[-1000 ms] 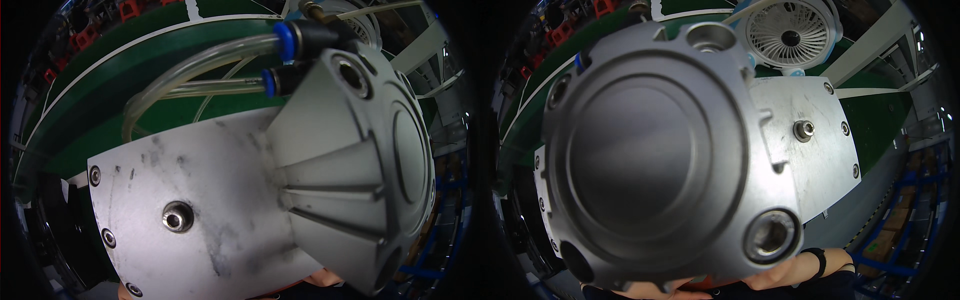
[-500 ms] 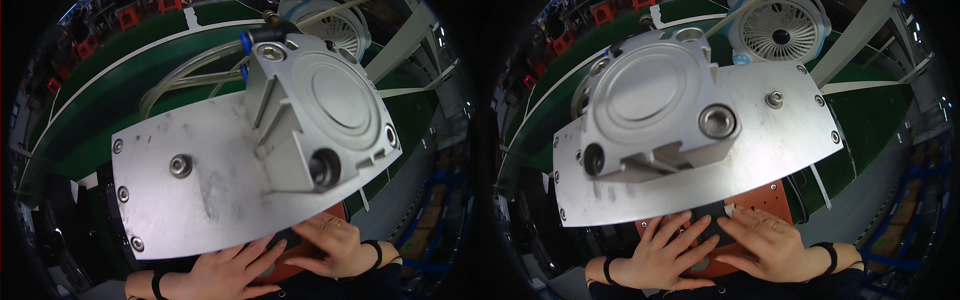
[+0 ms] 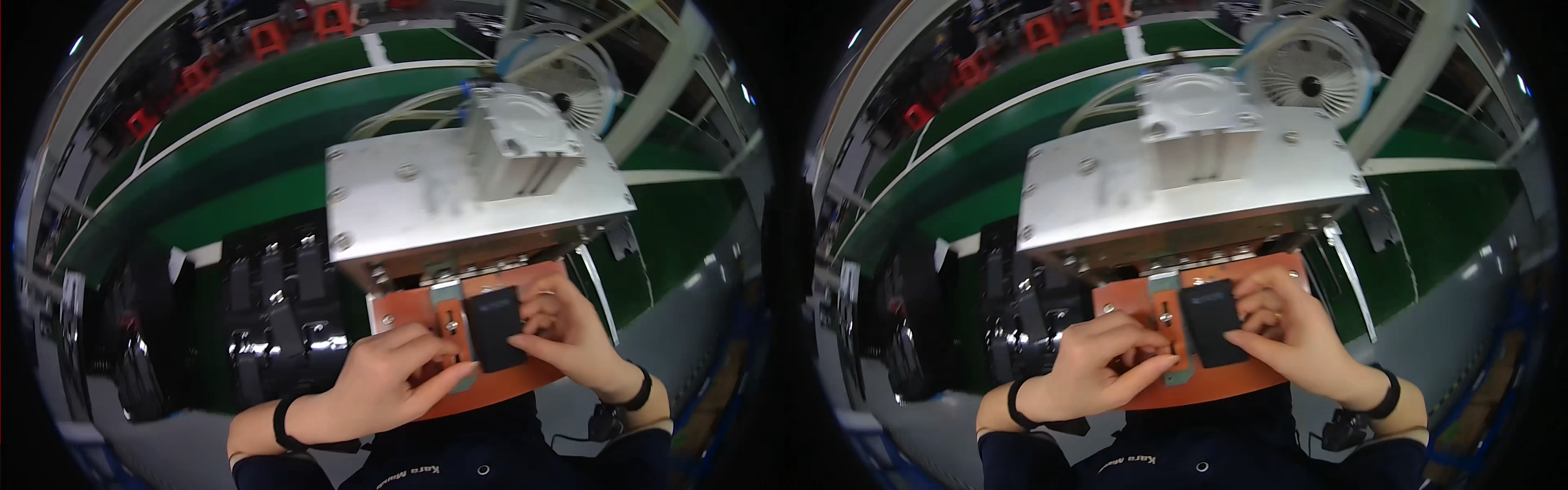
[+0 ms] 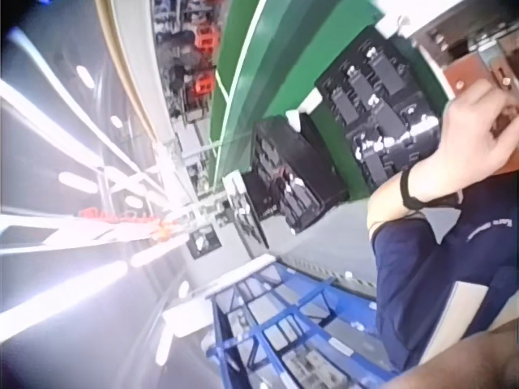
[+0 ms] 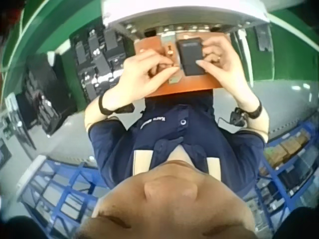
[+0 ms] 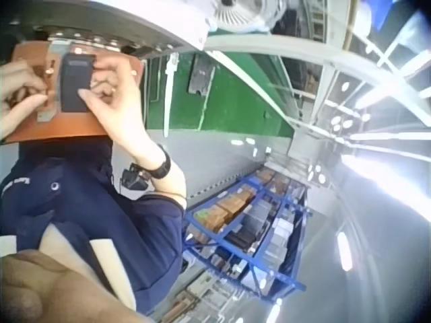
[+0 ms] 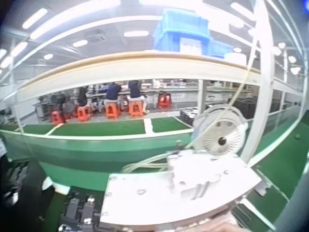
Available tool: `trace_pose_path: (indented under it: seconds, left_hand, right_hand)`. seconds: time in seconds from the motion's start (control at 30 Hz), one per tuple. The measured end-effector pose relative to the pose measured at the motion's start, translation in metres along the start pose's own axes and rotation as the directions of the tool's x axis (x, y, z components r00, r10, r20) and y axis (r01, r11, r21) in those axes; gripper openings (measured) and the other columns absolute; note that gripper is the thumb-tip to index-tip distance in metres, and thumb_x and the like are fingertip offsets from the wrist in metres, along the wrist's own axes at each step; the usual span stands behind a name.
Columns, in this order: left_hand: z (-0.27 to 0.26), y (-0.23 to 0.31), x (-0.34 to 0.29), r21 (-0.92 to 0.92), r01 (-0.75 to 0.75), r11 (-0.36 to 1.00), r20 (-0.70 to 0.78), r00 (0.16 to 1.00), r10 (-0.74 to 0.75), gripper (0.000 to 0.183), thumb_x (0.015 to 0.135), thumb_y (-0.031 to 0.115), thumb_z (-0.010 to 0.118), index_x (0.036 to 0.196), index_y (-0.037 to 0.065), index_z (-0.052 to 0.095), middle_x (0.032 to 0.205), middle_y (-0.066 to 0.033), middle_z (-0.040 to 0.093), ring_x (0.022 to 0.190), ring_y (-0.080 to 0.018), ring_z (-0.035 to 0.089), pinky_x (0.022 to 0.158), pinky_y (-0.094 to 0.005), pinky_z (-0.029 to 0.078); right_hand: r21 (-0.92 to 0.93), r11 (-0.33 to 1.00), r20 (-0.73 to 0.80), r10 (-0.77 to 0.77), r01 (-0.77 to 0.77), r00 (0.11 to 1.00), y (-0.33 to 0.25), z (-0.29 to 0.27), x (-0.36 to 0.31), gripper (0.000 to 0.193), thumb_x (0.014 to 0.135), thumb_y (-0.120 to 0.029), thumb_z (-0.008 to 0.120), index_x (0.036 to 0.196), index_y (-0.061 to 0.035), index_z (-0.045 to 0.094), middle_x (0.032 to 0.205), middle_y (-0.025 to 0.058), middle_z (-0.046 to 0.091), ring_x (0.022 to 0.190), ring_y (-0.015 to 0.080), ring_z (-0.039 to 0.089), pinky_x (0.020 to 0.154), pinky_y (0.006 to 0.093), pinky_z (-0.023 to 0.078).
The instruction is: Operating a pneumatic press machine to assemble electronic component housings.
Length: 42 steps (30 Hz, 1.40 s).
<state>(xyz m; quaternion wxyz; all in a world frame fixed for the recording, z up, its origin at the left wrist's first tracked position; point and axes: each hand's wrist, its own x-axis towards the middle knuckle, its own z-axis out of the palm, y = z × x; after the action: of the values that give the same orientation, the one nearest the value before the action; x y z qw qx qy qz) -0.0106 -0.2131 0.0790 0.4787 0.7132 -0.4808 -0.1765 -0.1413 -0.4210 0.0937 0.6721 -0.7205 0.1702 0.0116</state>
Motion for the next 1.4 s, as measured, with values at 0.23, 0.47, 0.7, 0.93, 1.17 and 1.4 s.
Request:
trace_pose_path:
  seconds: [0.23,0.47,0.7,0.93,1.17,1.4]
  left_hand:
    - [0.008,0.025,-0.026,-0.416,0.194,0.888,0.037,0.980,-0.197,0.019,0.081,0.012,0.073,0.074,0.002,0.060,0.058,-0.0011,0.060,0.051,-0.0040,0.053,0.046,-0.0188,0.040]
    - [-0.047,-0.041,-0.106,-0.201,0.520,0.830,-0.467,0.694,-0.548,0.015,0.085,0.010,0.069,0.079,-0.001,0.060,0.066,-0.0003,0.061,0.057,-0.0044,0.057,0.051,-0.0188,0.043]
    - [-0.041,-0.070,-0.120,-0.228,0.738,0.635,-0.218,0.597,-0.772,0.024,0.080,0.020,0.075,0.073,0.001,0.062,0.057,-0.0010,0.060,0.049,-0.0059,0.054,0.047,-0.0214,0.043]
    - [-0.068,-0.076,-0.087,0.519,0.684,0.512,-0.649,0.705,-0.285,0.040,0.069,0.035,0.082,0.071,0.003,0.058,0.051,-0.0027,0.051,0.045,-0.0140,0.051,0.045,-0.0274,0.041]
    - [-0.065,-0.094,-0.078,0.490,0.729,0.478,-0.633,0.675,-0.380,0.060,0.066,0.041,0.082,0.105,0.004,0.056,0.060,-0.0037,0.056,0.056,-0.0202,0.059,0.055,-0.0328,0.048]
    - [-0.083,-0.096,-0.105,-0.222,0.638,0.738,-0.411,0.625,-0.664,0.020,0.076,0.006,0.075,0.091,-0.001,0.063,0.084,-0.0042,0.069,0.075,-0.0064,0.063,0.068,-0.0220,0.051]
  right_hand:
    - [0.236,0.947,0.021,-0.229,0.218,0.973,0.007,0.034,-0.030,0.052,0.077,0.014,0.064,0.116,-0.0049,0.035,0.103,0.0137,0.057,0.088,0.0179,0.064,0.074,0.0256,0.053]
    - [0.208,0.966,-0.116,-0.135,0.157,0.984,0.026,0.001,-0.021,0.037,0.082,-0.003,0.066,0.111,-0.0015,0.044,0.095,0.0075,0.058,0.080,0.0121,0.060,0.070,0.0228,0.051]
    - [0.144,0.966,-0.081,-0.203,0.213,0.976,0.031,0.010,-0.018,0.023,0.082,0.000,0.066,0.099,-0.0005,0.051,0.088,0.0063,0.059,0.075,0.0102,0.059,0.067,0.0236,0.052]
    - [0.155,0.960,-0.096,-0.221,0.234,0.970,0.029,0.010,-0.021,0.021,0.083,0.001,0.065,0.099,-0.0003,0.052,0.088,0.0067,0.061,0.075,0.0105,0.060,0.067,0.0231,0.052]
    - [0.165,0.973,0.011,-0.168,0.164,0.986,0.023,0.006,-0.016,0.016,0.083,0.000,0.066,0.094,0.0004,0.055,0.086,0.0067,0.064,0.072,0.0099,0.062,0.066,0.0220,0.050]
    - [0.059,0.984,0.252,-0.176,0.166,0.952,0.001,0.023,-0.020,0.008,0.084,-0.002,0.067,0.091,0.0008,0.065,0.080,0.0047,0.066,0.070,0.0083,0.064,0.063,0.0212,0.050]
